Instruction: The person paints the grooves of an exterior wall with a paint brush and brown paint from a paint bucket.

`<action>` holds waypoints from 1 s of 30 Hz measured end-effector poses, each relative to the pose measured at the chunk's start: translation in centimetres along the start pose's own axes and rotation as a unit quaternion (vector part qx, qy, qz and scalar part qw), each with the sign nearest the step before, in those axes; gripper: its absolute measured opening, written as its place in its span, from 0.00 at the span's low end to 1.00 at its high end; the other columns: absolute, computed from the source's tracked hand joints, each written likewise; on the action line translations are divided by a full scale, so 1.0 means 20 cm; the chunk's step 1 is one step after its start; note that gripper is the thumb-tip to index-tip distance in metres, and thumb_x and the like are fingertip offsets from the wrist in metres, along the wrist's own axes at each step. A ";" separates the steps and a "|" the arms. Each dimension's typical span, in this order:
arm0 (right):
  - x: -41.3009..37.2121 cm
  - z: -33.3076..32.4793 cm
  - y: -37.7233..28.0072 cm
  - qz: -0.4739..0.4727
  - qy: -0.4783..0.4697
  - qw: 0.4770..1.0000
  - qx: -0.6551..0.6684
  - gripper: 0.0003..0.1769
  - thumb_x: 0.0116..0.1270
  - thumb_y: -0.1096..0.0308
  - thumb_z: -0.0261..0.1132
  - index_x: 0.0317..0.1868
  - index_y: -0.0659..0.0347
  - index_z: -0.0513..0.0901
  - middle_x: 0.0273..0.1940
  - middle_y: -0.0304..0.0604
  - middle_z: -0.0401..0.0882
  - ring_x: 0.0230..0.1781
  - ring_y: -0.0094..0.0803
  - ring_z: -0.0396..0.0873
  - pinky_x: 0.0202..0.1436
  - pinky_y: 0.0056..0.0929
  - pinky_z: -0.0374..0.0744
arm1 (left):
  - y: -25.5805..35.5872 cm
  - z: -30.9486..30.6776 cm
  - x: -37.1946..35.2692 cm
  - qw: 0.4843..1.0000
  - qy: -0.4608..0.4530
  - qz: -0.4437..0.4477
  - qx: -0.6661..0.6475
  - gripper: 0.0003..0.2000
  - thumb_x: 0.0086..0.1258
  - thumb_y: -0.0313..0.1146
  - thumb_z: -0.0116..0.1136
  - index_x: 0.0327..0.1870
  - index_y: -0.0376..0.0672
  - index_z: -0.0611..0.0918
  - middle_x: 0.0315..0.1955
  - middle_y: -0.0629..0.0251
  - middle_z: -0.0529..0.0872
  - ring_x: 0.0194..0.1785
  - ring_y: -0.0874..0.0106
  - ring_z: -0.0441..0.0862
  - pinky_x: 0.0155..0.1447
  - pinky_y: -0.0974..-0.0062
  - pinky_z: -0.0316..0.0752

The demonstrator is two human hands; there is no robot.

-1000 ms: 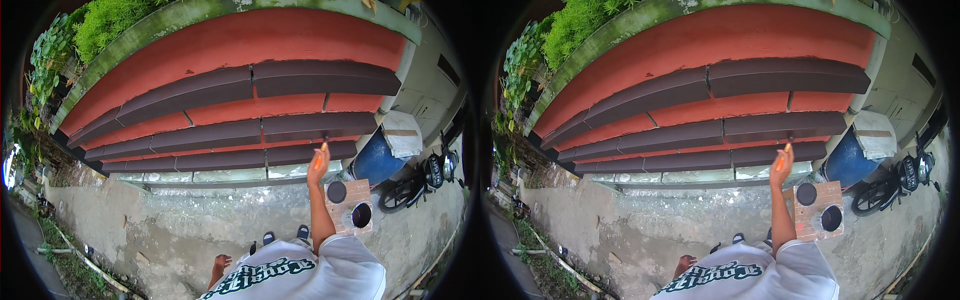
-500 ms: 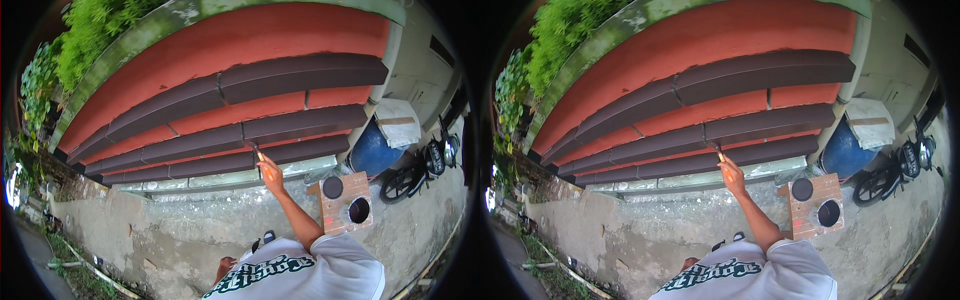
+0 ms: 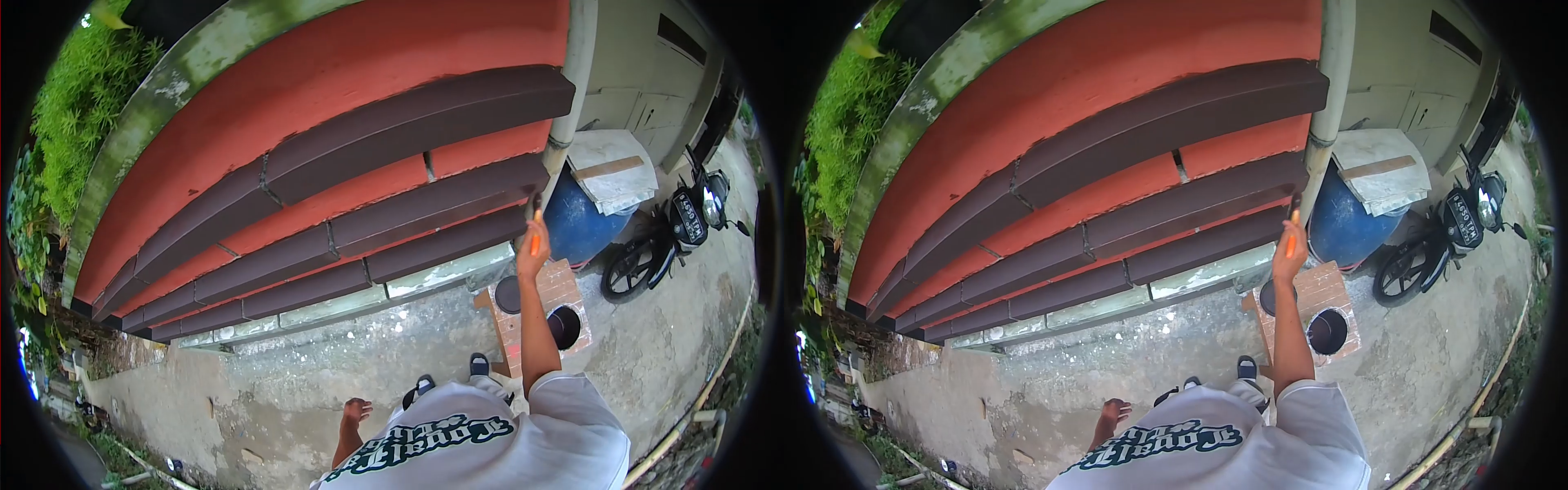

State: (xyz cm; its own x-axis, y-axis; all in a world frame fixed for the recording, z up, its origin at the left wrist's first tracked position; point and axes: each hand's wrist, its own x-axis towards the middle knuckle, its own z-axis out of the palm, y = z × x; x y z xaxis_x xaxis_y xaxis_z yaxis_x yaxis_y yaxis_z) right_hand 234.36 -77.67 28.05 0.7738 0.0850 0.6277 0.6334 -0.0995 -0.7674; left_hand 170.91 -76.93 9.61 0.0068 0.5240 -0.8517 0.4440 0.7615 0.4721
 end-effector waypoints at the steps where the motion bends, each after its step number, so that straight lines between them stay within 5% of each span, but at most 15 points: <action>1: 0.07 -0.01 0.02 0.004 0.038 0.999 -0.019 0.09 0.73 0.75 0.58 0.45 0.66 0.85 0.56 0.58 0.83 0.59 0.51 0.81 0.62 0.40 0.77 | 0.02 0.02 0.00 1.000 -0.001 0.007 0.005 0.12 0.72 0.35 0.44 0.50 0.42 0.78 0.51 0.59 0.87 0.49 0.62 0.86 0.52 0.62 0.78; 8: 0.06 0.10 0.02 -0.017 -0.008 1.000 -0.025 0.08 0.71 0.76 0.60 0.45 0.62 0.85 0.56 0.59 0.81 0.61 0.54 0.80 0.61 0.44 0.77 | 0.02 0.18 -0.05 0.999 -0.029 -0.019 -0.012 0.13 0.72 0.35 0.44 0.50 0.41 0.78 0.52 0.59 0.87 0.51 0.61 0.85 0.53 0.60 0.77; 11: -0.14 0.15 -0.14 0.000 -0.061 0.998 0.013 0.08 0.69 0.77 0.63 0.45 0.59 0.86 0.60 0.60 0.78 0.64 0.53 0.78 0.62 0.42 0.79 | -0.01 0.24 -0.19 0.967 -0.060 0.164 0.183 0.14 0.72 0.35 0.44 0.51 0.40 0.78 0.52 0.58 0.87 0.53 0.61 0.85 0.55 0.61 0.77; 14: -0.29 0.17 -0.23 0.000 -0.122 0.990 0.073 0.09 0.68 0.78 0.65 0.46 0.57 0.87 0.61 0.60 0.78 0.65 0.53 0.77 0.61 0.41 0.80 | 0.01 0.29 -0.17 0.948 -0.073 0.195 0.242 0.15 0.71 0.34 0.44 0.52 0.40 0.78 0.52 0.58 0.87 0.53 0.61 0.85 0.56 0.61 0.77; 18: -0.40 0.12 -0.31 -0.029 -0.240 0.951 0.192 0.10 0.67 0.78 0.65 0.46 0.57 0.87 0.63 0.57 0.78 0.62 0.52 0.80 0.60 0.39 0.81 | 0.02 0.37 0.01 0.959 -0.077 0.151 0.226 0.15 0.71 0.33 0.43 0.53 0.40 0.78 0.52 0.58 0.87 0.53 0.60 0.85 0.55 0.59 0.77; 21: -0.39 0.08 -0.33 -0.063 -0.354 0.903 0.235 0.09 0.67 0.78 0.65 0.46 0.58 0.86 0.63 0.55 0.78 0.62 0.50 0.80 0.59 0.39 0.81 | 0.09 0.50 0.02 0.989 -0.079 0.085 0.089 0.14 0.71 0.33 0.43 0.52 0.40 0.78 0.51 0.58 0.87 0.52 0.60 0.86 0.54 0.59 0.77; 23: -0.32 0.06 -0.28 -0.071 -0.322 0.918 0.222 0.09 0.67 0.78 0.65 0.45 0.58 0.86 0.62 0.55 0.79 0.62 0.49 0.80 0.59 0.39 0.81 | 0.20 0.62 0.03 0.999 -0.041 0.003 0.011 0.13 0.71 0.34 0.44 0.49 0.41 0.78 0.50 0.58 0.88 0.50 0.61 0.86 0.52 0.60 0.77; 27: -0.05 -0.02 -0.07 -0.057 -0.227 0.955 0.183 0.08 0.67 0.79 0.64 0.44 0.60 0.86 0.57 0.57 0.82 0.60 0.51 0.81 0.60 0.39 0.81 | 0.27 0.79 -0.05 0.996 -0.062 0.061 0.019 0.12 0.71 0.34 0.44 0.49 0.42 0.78 0.49 0.59 0.88 0.49 0.61 0.86 0.52 0.61 0.78; 30: 0.16 -0.13 0.15 -0.053 -0.146 0.982 0.112 0.07 0.67 0.79 0.63 0.43 0.62 0.85 0.56 0.57 0.83 0.58 0.51 0.83 0.59 0.39 0.81 | 0.27 0.83 -0.04 0.998 -0.051 0.012 0.027 0.12 0.71 0.34 0.44 0.48 0.42 0.78 0.49 0.59 0.88 0.49 0.61 0.86 0.51 0.62 0.78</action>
State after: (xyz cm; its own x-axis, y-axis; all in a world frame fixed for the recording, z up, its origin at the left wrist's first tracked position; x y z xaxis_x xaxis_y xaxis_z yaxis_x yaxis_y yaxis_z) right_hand 238.71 -80.36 28.09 0.6496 0.3670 0.6659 0.6681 0.1426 -0.7303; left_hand 188.22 -79.65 9.07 0.1072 0.4987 -0.8601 0.4897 0.7264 0.4822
